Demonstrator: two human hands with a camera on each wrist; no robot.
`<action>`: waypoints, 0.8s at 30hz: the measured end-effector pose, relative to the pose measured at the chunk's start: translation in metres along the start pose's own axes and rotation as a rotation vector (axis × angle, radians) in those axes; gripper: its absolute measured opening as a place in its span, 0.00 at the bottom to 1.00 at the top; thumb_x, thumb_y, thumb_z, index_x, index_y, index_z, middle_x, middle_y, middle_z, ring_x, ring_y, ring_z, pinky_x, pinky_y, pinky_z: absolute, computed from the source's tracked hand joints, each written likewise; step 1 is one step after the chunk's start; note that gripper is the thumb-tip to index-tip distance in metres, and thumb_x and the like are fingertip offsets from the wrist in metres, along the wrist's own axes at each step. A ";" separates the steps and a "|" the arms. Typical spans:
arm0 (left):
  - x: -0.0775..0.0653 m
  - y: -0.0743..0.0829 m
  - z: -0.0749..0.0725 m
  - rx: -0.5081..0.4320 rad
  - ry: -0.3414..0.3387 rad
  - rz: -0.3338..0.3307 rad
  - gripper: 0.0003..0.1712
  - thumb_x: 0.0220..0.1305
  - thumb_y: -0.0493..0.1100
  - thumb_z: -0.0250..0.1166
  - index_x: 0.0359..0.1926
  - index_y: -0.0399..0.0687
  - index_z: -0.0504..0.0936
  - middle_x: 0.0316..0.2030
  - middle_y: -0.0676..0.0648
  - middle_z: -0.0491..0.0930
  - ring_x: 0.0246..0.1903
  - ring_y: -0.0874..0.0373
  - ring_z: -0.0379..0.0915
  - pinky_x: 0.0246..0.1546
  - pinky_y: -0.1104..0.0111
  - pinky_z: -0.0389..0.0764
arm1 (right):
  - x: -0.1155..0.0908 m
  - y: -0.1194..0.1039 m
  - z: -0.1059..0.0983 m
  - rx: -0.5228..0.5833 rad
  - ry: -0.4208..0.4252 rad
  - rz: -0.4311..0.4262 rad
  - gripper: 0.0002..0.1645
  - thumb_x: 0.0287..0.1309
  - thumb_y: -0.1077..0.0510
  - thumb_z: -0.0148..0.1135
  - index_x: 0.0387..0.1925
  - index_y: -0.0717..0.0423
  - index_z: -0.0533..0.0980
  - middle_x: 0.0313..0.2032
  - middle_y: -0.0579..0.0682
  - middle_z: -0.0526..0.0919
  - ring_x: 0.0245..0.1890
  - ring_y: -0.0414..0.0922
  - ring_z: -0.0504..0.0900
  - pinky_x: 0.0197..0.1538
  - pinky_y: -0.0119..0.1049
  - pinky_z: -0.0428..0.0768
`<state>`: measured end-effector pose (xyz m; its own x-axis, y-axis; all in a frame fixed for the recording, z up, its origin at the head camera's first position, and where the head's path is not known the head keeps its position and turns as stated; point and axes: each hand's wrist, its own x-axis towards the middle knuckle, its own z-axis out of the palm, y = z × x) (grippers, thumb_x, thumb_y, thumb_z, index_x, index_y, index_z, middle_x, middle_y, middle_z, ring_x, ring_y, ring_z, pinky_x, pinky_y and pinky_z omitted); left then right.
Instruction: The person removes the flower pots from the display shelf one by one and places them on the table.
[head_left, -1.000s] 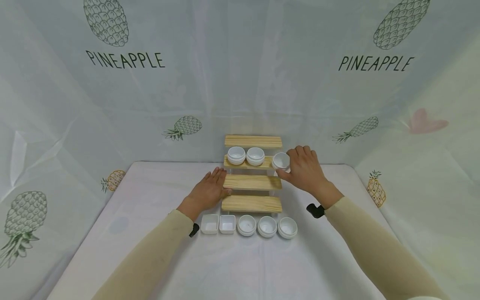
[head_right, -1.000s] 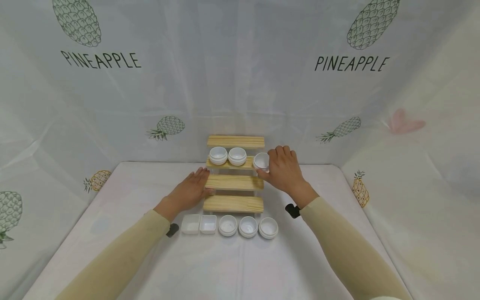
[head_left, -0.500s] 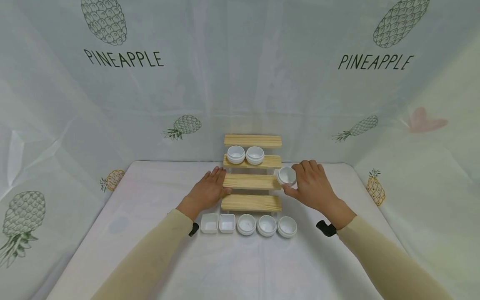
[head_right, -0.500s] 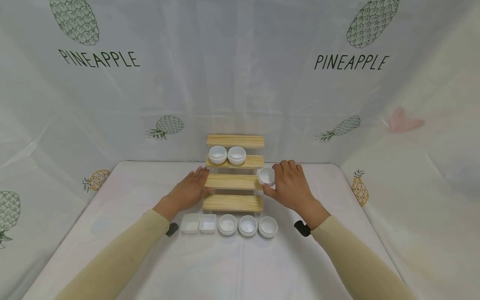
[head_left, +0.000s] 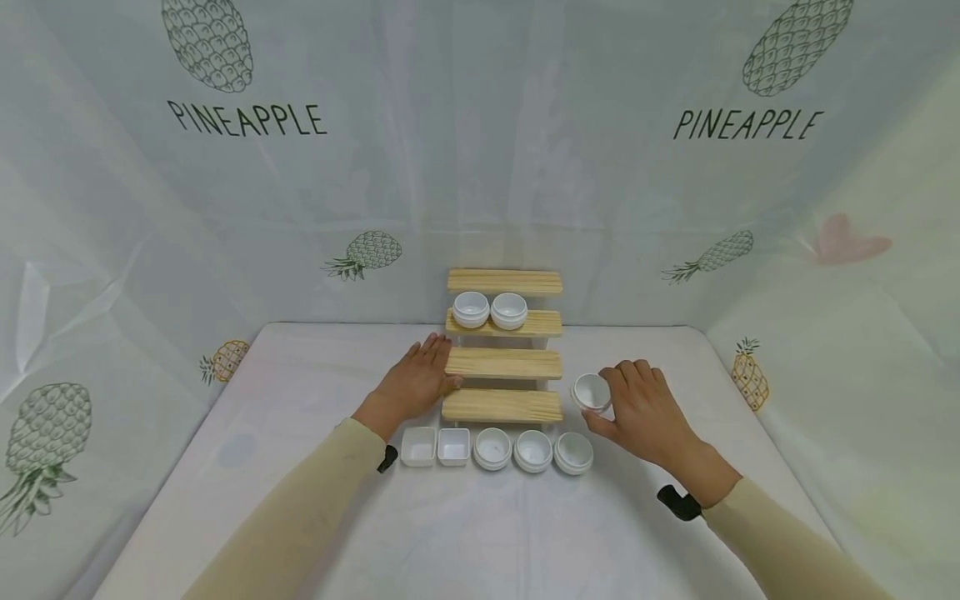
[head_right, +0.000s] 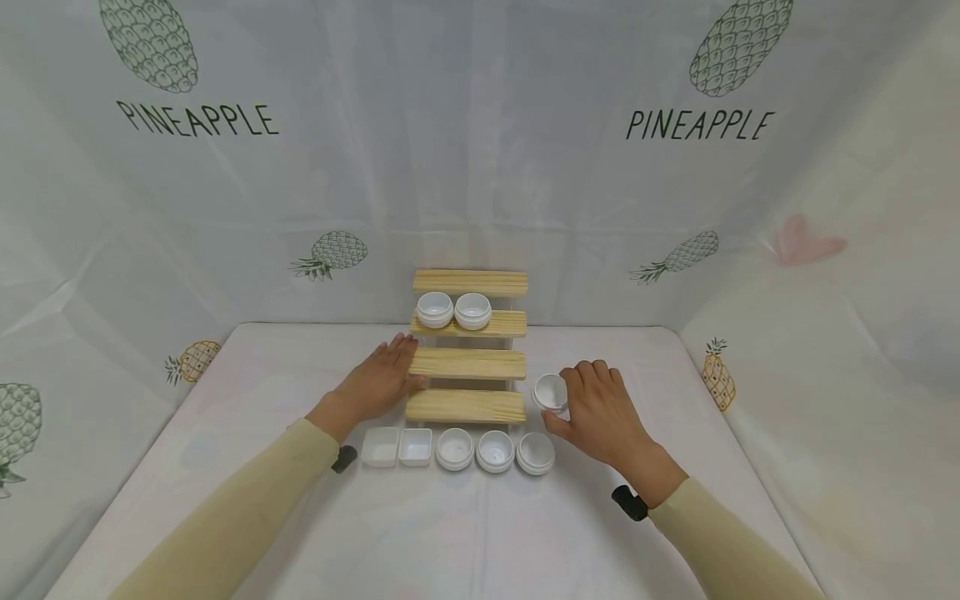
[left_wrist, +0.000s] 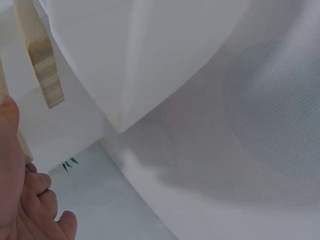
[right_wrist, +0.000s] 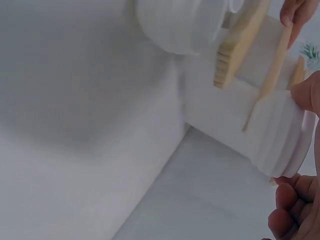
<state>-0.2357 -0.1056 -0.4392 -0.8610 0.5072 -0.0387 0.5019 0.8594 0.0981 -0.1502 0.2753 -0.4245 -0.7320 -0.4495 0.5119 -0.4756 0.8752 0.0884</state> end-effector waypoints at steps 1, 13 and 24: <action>0.000 0.000 0.000 -0.002 0.000 -0.001 0.47 0.84 0.62 0.48 0.83 0.32 0.46 0.83 0.34 0.48 0.84 0.41 0.38 0.84 0.47 0.49 | -0.005 0.000 0.001 -0.001 -0.006 -0.002 0.32 0.50 0.42 0.77 0.41 0.66 0.80 0.35 0.57 0.79 0.35 0.56 0.73 0.36 0.46 0.71; 0.001 -0.001 0.002 0.007 0.012 0.011 0.47 0.84 0.61 0.48 0.83 0.31 0.46 0.83 0.33 0.48 0.84 0.41 0.38 0.84 0.47 0.49 | -0.051 0.010 0.010 -0.010 -0.051 0.011 0.35 0.50 0.39 0.73 0.45 0.66 0.80 0.37 0.57 0.79 0.39 0.55 0.73 0.38 0.46 0.72; 0.001 -0.002 0.004 0.012 0.015 0.011 0.48 0.84 0.62 0.48 0.83 0.30 0.47 0.83 0.33 0.48 0.84 0.41 0.39 0.84 0.47 0.49 | -0.078 0.006 0.018 0.035 -0.105 0.013 0.36 0.47 0.41 0.80 0.48 0.63 0.81 0.40 0.54 0.81 0.42 0.52 0.74 0.44 0.48 0.74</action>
<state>-0.2374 -0.1066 -0.4433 -0.8567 0.5153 -0.0233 0.5118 0.8548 0.0865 -0.1051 0.3122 -0.4793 -0.7847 -0.4560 0.4200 -0.4809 0.8753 0.0518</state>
